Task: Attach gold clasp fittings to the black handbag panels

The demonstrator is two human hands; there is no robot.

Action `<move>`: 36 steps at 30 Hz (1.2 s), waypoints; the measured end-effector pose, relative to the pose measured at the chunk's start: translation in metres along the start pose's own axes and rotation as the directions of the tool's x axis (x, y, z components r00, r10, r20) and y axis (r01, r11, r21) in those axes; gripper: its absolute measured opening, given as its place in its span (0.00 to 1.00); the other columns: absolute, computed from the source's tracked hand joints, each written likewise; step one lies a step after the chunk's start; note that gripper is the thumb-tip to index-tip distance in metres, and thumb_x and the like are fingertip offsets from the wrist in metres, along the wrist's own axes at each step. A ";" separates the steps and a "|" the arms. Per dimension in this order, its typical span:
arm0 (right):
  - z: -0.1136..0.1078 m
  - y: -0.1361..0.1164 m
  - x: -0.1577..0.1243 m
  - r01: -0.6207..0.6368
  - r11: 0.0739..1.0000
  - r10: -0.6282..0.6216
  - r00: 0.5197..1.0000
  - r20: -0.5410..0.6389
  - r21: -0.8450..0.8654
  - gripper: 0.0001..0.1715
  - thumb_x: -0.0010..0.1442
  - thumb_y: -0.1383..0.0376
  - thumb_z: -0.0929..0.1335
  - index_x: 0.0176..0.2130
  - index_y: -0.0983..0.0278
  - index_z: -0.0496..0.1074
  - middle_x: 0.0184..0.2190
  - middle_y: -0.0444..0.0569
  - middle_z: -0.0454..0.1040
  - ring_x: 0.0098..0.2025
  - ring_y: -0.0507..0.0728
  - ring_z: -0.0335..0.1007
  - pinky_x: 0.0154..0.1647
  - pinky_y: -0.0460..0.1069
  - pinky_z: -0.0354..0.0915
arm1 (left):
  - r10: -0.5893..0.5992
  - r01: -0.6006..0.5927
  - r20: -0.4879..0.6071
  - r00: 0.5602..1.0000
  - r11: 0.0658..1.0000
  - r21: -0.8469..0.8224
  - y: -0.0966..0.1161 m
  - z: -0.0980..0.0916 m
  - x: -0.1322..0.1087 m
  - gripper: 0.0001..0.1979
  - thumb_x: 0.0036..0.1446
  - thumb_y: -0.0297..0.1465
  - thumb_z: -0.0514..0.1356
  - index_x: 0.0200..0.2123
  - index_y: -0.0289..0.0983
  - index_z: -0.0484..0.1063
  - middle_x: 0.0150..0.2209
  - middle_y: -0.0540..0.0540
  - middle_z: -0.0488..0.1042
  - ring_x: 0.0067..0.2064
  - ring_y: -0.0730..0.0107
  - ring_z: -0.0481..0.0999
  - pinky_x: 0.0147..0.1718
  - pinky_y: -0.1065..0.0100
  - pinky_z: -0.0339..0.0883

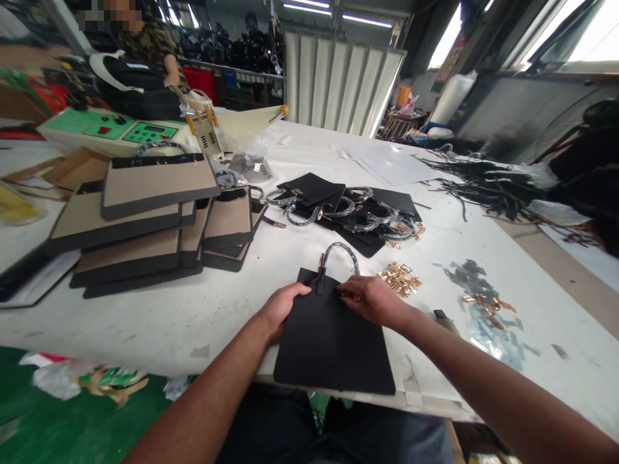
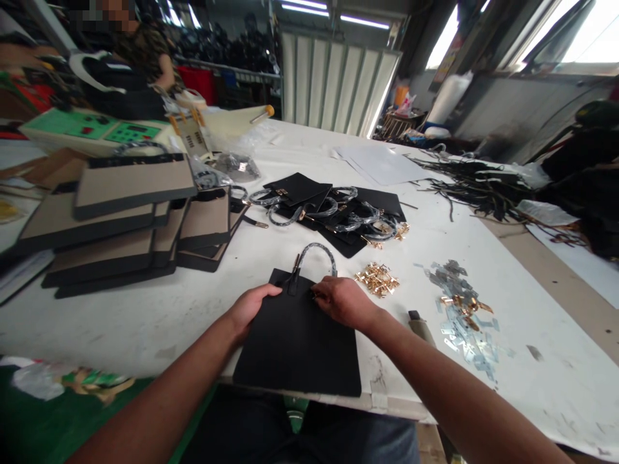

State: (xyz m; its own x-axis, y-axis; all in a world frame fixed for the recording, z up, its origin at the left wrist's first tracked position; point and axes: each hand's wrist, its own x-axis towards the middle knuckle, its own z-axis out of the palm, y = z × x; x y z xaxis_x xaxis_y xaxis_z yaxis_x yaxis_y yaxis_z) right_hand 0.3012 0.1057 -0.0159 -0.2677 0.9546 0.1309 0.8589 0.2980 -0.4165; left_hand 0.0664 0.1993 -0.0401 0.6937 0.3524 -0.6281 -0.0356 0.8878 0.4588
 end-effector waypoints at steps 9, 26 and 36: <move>-0.003 -0.008 -0.008 0.032 0.999 -0.031 0.999 0.038 -0.027 0.17 0.69 0.69 0.64 0.54 0.62 0.74 0.42 0.51 0.75 0.40 0.56 0.73 0.41 0.47 0.66 | 0.078 -0.078 -0.005 0.997 0.997 -0.010 -0.004 -0.005 0.004 0.12 0.56 0.31 0.59 0.34 0.27 0.78 0.29 0.35 0.80 0.24 0.61 0.77 0.27 0.64 0.75; 0.001 -0.021 -0.008 -0.147 0.989 0.149 0.987 -0.066 0.034 0.08 0.67 0.65 0.69 0.44 0.60 0.78 0.36 0.46 0.75 0.35 0.53 0.72 0.38 0.46 0.64 | 0.050 -0.051 -0.024 0.998 0.999 -0.012 -0.002 -0.003 0.003 0.13 0.56 0.32 0.59 0.35 0.26 0.78 0.29 0.35 0.79 0.24 0.61 0.77 0.28 0.62 0.76; -0.001 -0.016 0.003 -0.126 0.990 0.127 0.992 0.010 -0.058 0.05 0.66 0.65 0.70 0.39 0.59 0.79 0.35 0.45 0.76 0.37 0.54 0.72 0.37 0.47 0.62 | 0.042 -0.042 -0.033 0.999 0.999 0.002 -0.003 -0.002 0.003 0.13 0.56 0.33 0.59 0.34 0.28 0.78 0.27 0.37 0.79 0.25 0.58 0.78 0.26 0.62 0.76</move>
State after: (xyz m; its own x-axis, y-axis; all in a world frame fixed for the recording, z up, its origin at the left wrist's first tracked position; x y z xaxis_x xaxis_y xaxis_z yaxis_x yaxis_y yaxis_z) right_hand 0.2866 0.1040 -0.0080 -0.1607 0.9847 0.0679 0.9099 0.1745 -0.3764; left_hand 0.0672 0.1984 -0.0446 0.6677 0.3988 -0.6287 -0.0631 0.8717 0.4859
